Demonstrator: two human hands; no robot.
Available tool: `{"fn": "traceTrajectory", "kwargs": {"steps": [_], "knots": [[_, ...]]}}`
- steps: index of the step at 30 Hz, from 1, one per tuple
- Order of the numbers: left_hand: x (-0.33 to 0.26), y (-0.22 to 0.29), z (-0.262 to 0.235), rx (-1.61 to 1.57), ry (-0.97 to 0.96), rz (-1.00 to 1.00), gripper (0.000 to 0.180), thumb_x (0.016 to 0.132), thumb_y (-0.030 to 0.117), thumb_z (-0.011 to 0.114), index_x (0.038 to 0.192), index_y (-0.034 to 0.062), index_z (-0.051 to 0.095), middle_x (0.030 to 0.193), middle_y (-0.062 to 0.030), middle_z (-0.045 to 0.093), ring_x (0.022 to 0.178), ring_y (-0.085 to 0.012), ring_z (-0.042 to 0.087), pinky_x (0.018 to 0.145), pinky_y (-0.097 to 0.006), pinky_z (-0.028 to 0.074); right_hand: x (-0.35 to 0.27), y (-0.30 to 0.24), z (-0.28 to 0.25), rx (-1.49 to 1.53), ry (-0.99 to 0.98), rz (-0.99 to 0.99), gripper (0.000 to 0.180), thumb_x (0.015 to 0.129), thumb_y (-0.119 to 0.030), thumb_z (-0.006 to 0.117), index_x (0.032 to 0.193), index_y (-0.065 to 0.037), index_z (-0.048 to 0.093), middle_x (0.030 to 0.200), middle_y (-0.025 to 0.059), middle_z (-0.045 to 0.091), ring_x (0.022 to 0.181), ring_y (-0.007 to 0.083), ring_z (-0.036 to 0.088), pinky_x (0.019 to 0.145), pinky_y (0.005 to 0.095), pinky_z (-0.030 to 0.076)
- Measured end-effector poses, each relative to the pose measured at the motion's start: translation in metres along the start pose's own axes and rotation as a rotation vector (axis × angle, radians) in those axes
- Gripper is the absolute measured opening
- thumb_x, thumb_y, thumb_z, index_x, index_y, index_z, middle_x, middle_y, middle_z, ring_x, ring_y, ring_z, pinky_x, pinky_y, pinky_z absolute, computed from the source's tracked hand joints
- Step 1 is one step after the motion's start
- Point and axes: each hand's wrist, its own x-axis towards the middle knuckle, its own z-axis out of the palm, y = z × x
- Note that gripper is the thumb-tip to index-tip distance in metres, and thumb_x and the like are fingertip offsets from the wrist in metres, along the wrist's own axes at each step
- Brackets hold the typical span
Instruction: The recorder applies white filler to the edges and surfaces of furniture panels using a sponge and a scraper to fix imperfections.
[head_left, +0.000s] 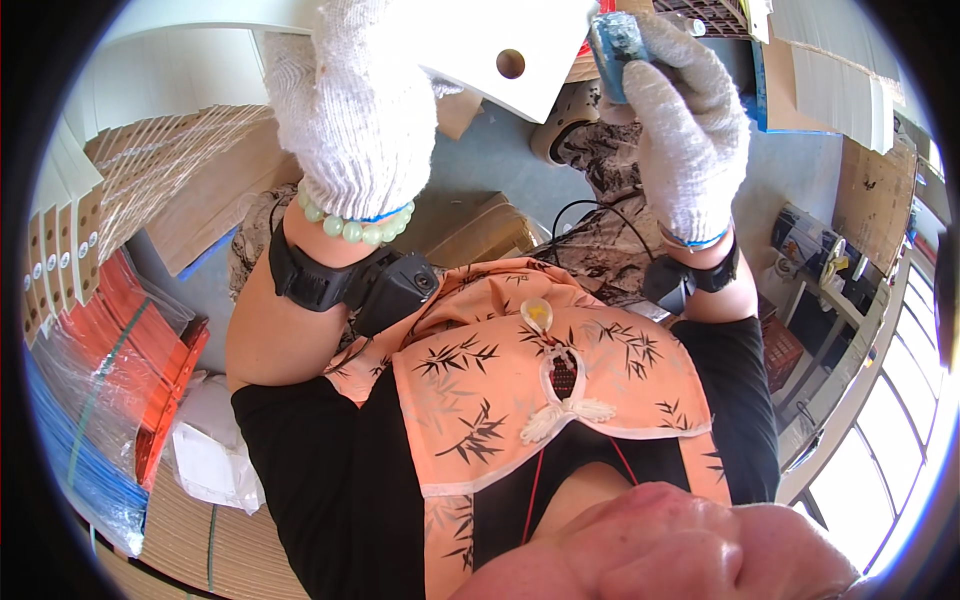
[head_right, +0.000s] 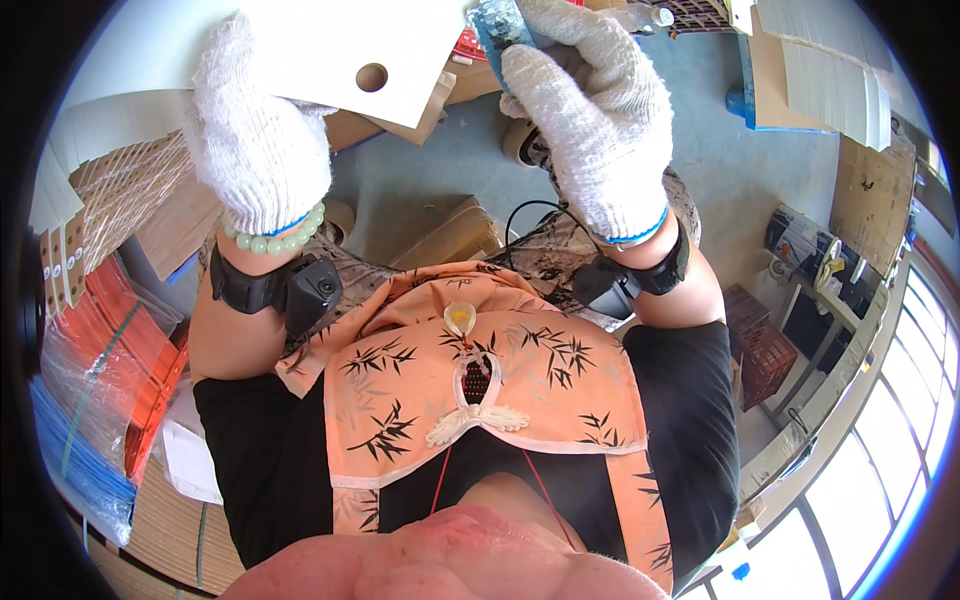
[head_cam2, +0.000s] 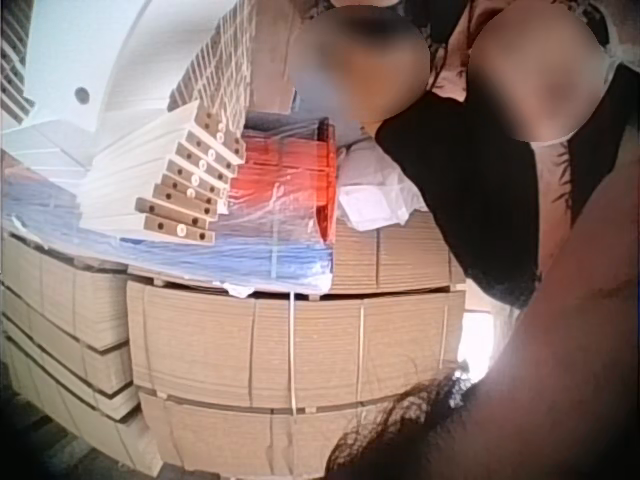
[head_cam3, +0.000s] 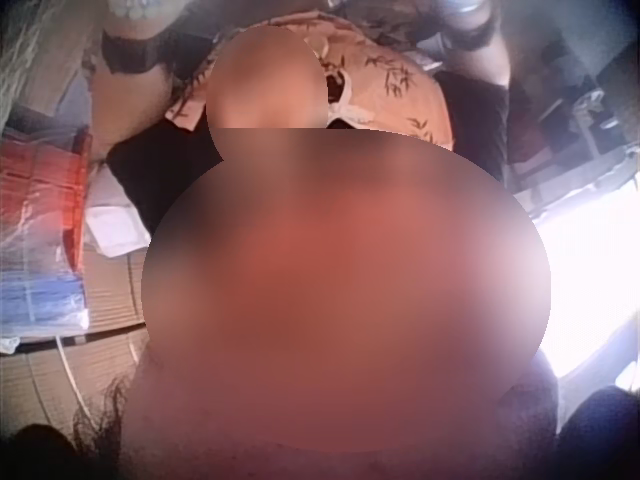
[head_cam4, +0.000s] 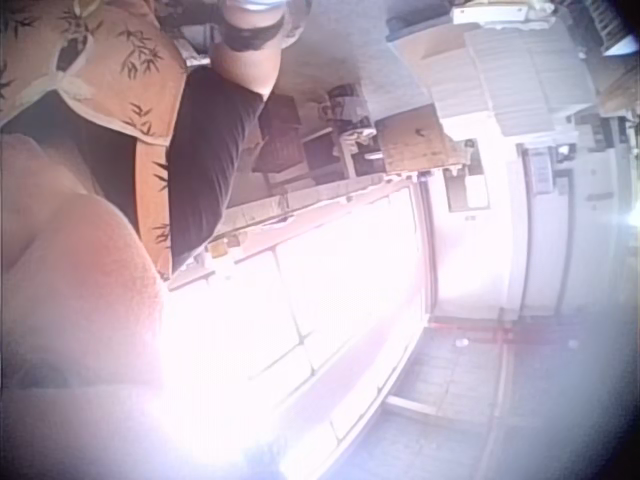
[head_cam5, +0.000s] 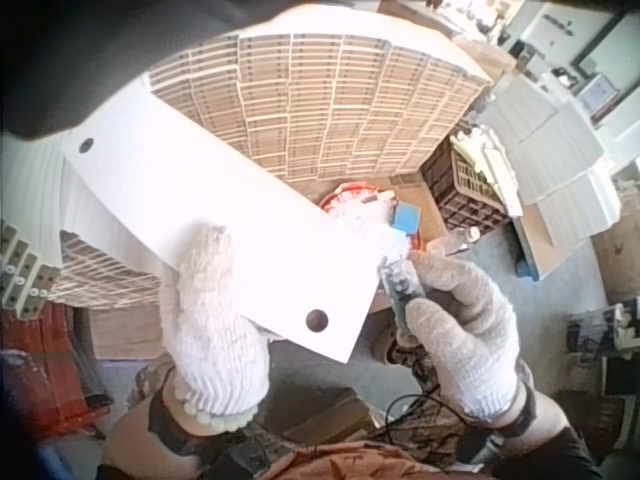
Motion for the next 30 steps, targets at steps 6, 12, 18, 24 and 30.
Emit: {"fn": "traceTrajectory", "kwargs": {"steps": [6, 12, 18, 24, 30], "knots": [[0.000, 0.029, 0.030, 0.013, -0.331, -0.106, 0.047, 0.102, 0.034, 0.054, 0.129, -0.0040, 0.054, 0.115, -0.0173, 0.068, 0.106, -0.0303, 0.070, 0.094, -0.044, 0.059, 0.003, -0.004, -0.003, -0.756, -0.154, -0.515, 0.036, 0.092, -0.001, 0.067, 0.127, 0.003, 0.062, 0.119, 0.0131, 0.063, 0.094, 0.0167, 0.064, 0.078, 0.0313, 0.053], [0.014, 0.005, 0.001, 0.081, -0.185, -0.015, 0.051, 0.103, 0.035, 0.053, 0.136, -0.0027, 0.051, 0.127, -0.0191, 0.064, 0.116, -0.0312, 0.067, 0.097, -0.043, 0.058, 0.000, 0.006, 0.006, -0.757, -0.112, -0.552, 0.030, 0.079, -0.004, 0.079, 0.109, -0.006, 0.075, 0.099, 0.0092, 0.070, 0.081, 0.0221, 0.066, 0.072, 0.0328, 0.055], [0.012, 0.005, -0.009, 0.134, -0.287, 0.014, 0.051, 0.105, 0.034, 0.050, 0.141, -0.0020, 0.048, 0.131, -0.0199, 0.063, 0.120, -0.0311, 0.065, 0.099, -0.043, 0.057, 0.003, -0.010, -0.008, -0.889, -0.063, -0.729, 0.035, 0.086, 0.004, 0.071, 0.121, 0.002, 0.065, 0.114, 0.0145, 0.064, 0.092, 0.0207, 0.066, 0.079, 0.0321, 0.054], [0.008, 0.010, 0.004, 0.166, -0.280, -0.042, 0.048, 0.105, 0.031, 0.051, 0.140, -0.0016, 0.049, 0.127, -0.0209, 0.063, 0.116, -0.0298, 0.066, 0.097, -0.042, 0.057, 0.007, -0.013, -0.006, -0.914, -0.111, -0.899, 0.041, 0.081, 0.006, 0.072, 0.122, 0.003, 0.064, 0.113, 0.0170, 0.062, 0.090, 0.0275, 0.066, 0.076, 0.0361, 0.054], [-0.001, -0.006, 0.011, 0.707, -0.105, 0.475, 0.047, 0.103, 0.032, 0.053, 0.134, -0.0033, 0.052, 0.121, -0.0206, 0.065, 0.108, -0.0299, 0.069, 0.092, -0.042, 0.058, 0.007, -0.013, 0.000, -0.990, -0.122, -0.927, 0.043, 0.078, 0.008, 0.073, 0.120, 0.002, 0.067, 0.109, 0.0169, 0.062, 0.089, 0.0311, 0.067, 0.076, 0.0375, 0.055]]}}
